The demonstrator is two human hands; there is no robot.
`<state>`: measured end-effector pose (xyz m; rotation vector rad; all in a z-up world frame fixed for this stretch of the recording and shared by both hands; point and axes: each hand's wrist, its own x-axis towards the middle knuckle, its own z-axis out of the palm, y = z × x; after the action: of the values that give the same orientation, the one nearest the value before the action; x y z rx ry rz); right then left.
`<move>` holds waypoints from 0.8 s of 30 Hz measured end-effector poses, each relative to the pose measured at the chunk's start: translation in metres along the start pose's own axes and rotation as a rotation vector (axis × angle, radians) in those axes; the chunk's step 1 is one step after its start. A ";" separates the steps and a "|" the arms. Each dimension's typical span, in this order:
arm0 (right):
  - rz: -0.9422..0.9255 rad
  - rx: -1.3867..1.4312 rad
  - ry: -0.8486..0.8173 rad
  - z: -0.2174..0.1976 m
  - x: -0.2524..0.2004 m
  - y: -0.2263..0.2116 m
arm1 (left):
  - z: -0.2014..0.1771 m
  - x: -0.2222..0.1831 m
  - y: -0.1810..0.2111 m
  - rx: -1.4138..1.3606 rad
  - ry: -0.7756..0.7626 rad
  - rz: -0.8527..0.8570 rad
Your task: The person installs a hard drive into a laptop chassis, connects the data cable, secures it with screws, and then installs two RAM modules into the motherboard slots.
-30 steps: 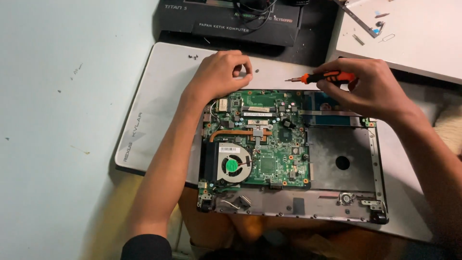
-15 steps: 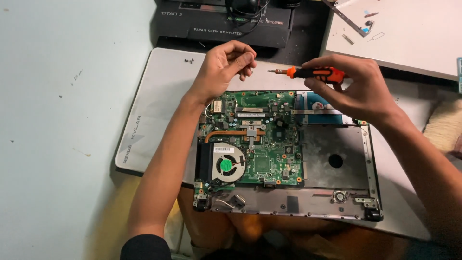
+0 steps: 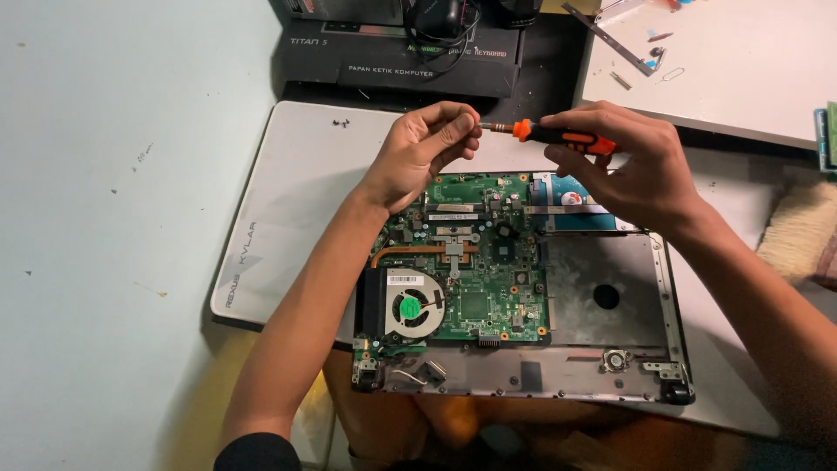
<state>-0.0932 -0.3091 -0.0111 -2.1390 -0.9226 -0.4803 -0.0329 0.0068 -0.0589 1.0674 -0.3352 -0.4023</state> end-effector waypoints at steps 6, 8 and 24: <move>-0.393 -0.540 0.112 0.007 0.000 -0.009 | -0.003 0.003 -0.010 -0.132 0.068 0.047; -0.368 -0.523 0.118 0.008 -0.001 -0.014 | -0.001 0.003 -0.011 -0.151 0.058 0.060; 0.640 -0.431 -0.419 -0.165 -0.008 -0.028 | 0.003 -0.004 0.021 0.200 0.148 0.074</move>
<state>-0.1263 -0.4250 0.1056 -2.8265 -0.2989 0.1147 -0.0347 0.0157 -0.0389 1.2686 -0.2863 -0.2247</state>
